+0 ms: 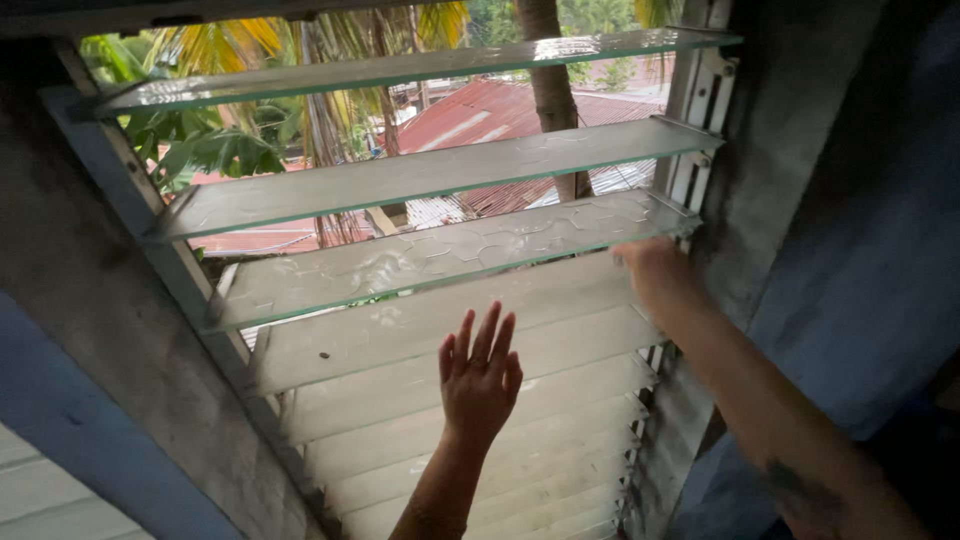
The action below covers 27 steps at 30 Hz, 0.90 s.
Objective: The person wipes several glass louvers of a window with a cloth, then takes a new wipe from a package and continues cleaning the glass surfaces.
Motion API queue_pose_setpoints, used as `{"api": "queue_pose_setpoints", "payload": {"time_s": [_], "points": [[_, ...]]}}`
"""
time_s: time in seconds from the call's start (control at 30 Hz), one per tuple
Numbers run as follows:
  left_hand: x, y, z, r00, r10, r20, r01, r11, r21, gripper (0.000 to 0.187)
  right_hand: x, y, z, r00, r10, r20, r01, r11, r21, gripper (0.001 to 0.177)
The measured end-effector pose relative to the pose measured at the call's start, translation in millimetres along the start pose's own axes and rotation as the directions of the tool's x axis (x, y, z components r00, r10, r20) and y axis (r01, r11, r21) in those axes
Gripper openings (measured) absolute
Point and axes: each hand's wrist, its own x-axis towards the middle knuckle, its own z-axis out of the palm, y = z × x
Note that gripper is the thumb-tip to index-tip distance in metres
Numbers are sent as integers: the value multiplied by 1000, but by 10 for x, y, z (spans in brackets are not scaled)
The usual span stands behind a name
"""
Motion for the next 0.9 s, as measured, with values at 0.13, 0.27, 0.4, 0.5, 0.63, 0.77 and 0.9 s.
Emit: {"api": "queue_pose_setpoints", "payload": {"time_s": [0.13,0.27,0.4,0.5,0.63,0.77,0.9], "points": [[26,35,-24,1000,-4,9,3,1000,14,47,326,300,271,996,81,39,-75,989,-130,21],[42,47,13,1000,-7,17,6,1000,15,47,285,380,278,992,99,77,-79,970,-229,17],[18,24,34,1000,3,7,-3,999,38,47,-54,252,5,974,124,187,-57,943,-329,12],[3,2,34,1000,-10,5,10,1000,-2,45,-282,63,-222,971,130,200,-60,944,-323,11],[14,-5,32,1000,-5,26,5,1000,5,46,5,110,19,964,201,171,-147,947,-286,11],[17,16,10,999,-11,35,11,1000,15,47,214,246,244,990,133,41,-118,959,-256,14],[6,-6,30,999,-18,43,19,1000,-20,47,35,-12,126,990,128,66,-118,984,-134,15]]}}
